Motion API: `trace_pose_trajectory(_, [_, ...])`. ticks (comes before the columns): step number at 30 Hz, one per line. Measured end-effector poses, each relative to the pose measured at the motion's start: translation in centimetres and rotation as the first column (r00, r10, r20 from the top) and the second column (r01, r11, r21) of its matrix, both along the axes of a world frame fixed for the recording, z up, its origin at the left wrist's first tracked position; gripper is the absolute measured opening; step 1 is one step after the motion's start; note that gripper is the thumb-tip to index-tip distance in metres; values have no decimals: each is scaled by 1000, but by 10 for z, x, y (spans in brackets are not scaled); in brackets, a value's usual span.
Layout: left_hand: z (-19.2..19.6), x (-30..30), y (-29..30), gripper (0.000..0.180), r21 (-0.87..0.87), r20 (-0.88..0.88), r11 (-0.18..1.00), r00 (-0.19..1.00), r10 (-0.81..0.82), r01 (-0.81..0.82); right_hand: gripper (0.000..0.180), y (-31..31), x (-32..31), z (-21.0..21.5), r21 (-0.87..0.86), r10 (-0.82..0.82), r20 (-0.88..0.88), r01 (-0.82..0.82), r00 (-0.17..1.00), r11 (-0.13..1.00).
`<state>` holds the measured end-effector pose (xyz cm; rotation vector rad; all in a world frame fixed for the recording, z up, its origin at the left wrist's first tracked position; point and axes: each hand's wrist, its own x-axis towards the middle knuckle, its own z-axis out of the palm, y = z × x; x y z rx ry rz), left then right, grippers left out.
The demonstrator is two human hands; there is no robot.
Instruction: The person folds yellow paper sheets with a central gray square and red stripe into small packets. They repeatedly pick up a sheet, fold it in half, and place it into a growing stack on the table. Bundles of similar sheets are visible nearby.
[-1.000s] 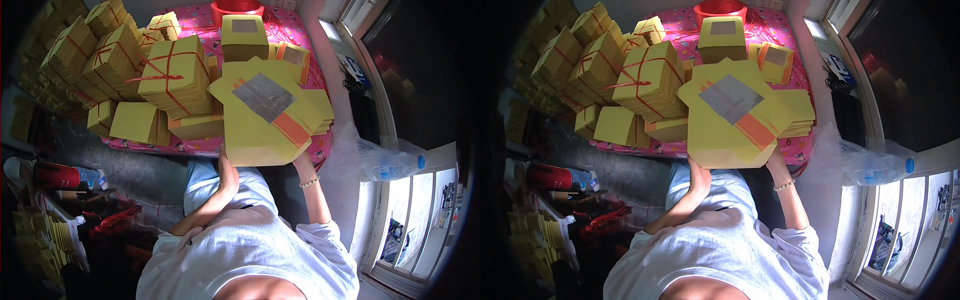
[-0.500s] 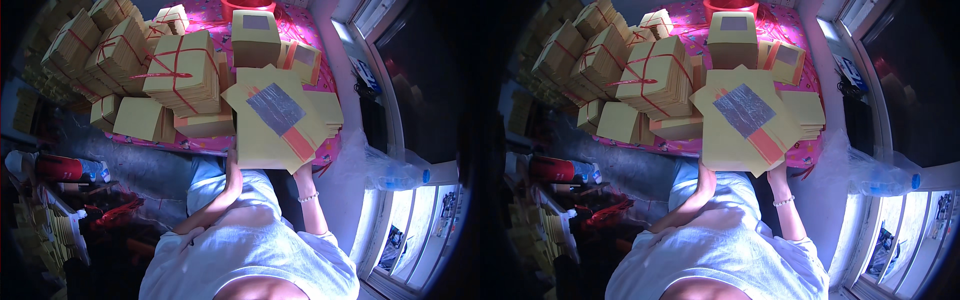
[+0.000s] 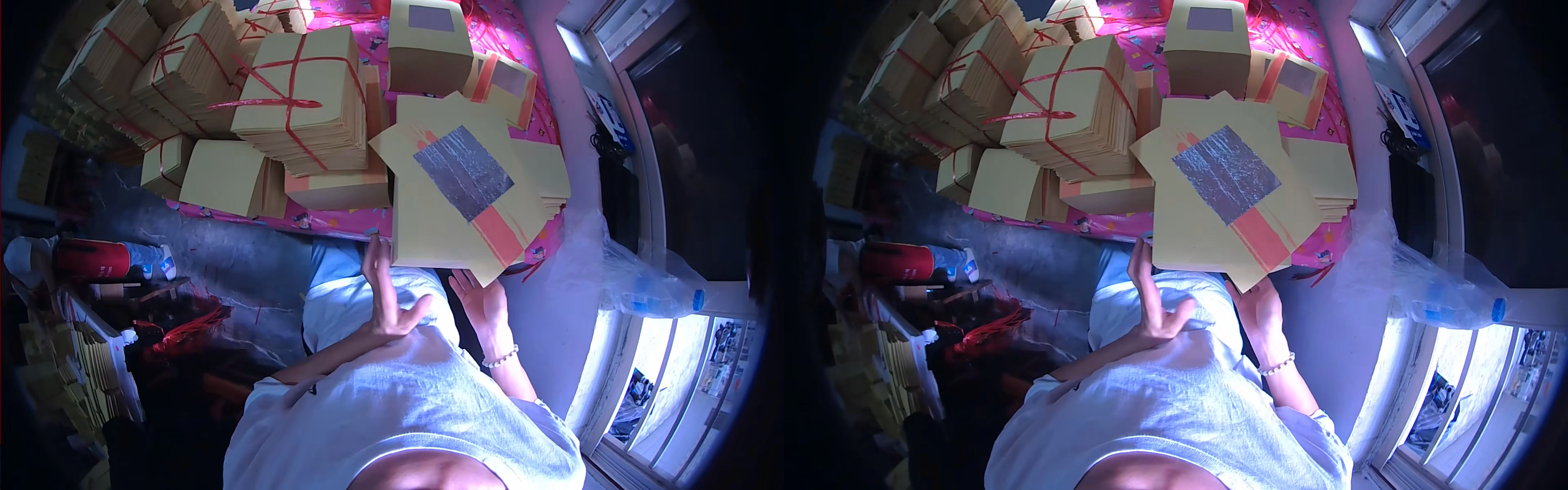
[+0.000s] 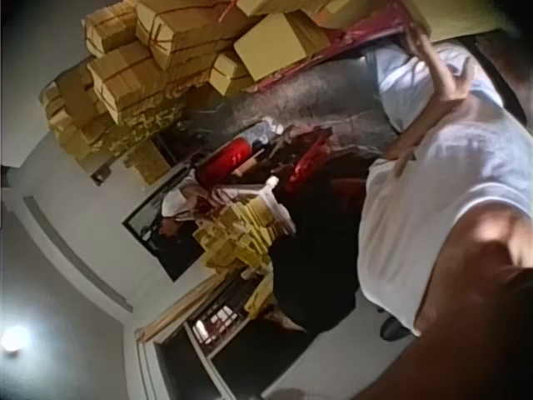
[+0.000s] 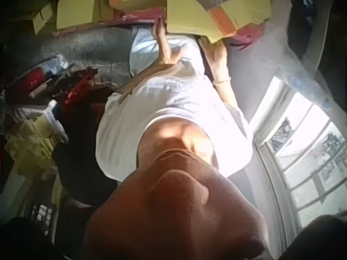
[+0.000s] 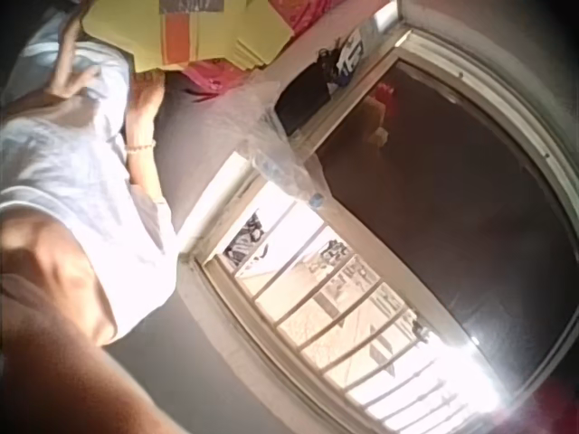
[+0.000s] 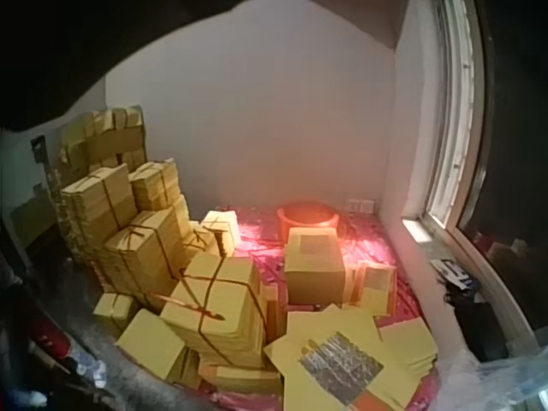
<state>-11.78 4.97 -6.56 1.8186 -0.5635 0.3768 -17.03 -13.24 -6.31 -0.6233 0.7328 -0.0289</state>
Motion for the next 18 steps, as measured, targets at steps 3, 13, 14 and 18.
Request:
trace_pose_trajectory(3, [10, 6, -7, 86, 92, 212, 992, 975, 60, -81, 58, -2, 1, -5, 287, 20, 8, -21, 1000, 958])
trace_pose_trajectory(13, [21, 16, -10, 51, 283, 483, 950, 875, -21, -133, 54, 6, 15, 13, 554, -14, 50, -16, 999, 833])
trace_pose_trajectory(14, [25, 15, -14, 50, 321, 446, 938, 894, -30, -129, 54, 5, 17, 19, 522, -4, 65, -30, 998, 853])
trace_pose_trajectory(18, [26, 32, -20, 56, 409, 418, 906, 905, -79, -110, 51, -8, 35, 5, 617, -70, 69, 13, 995, 787])
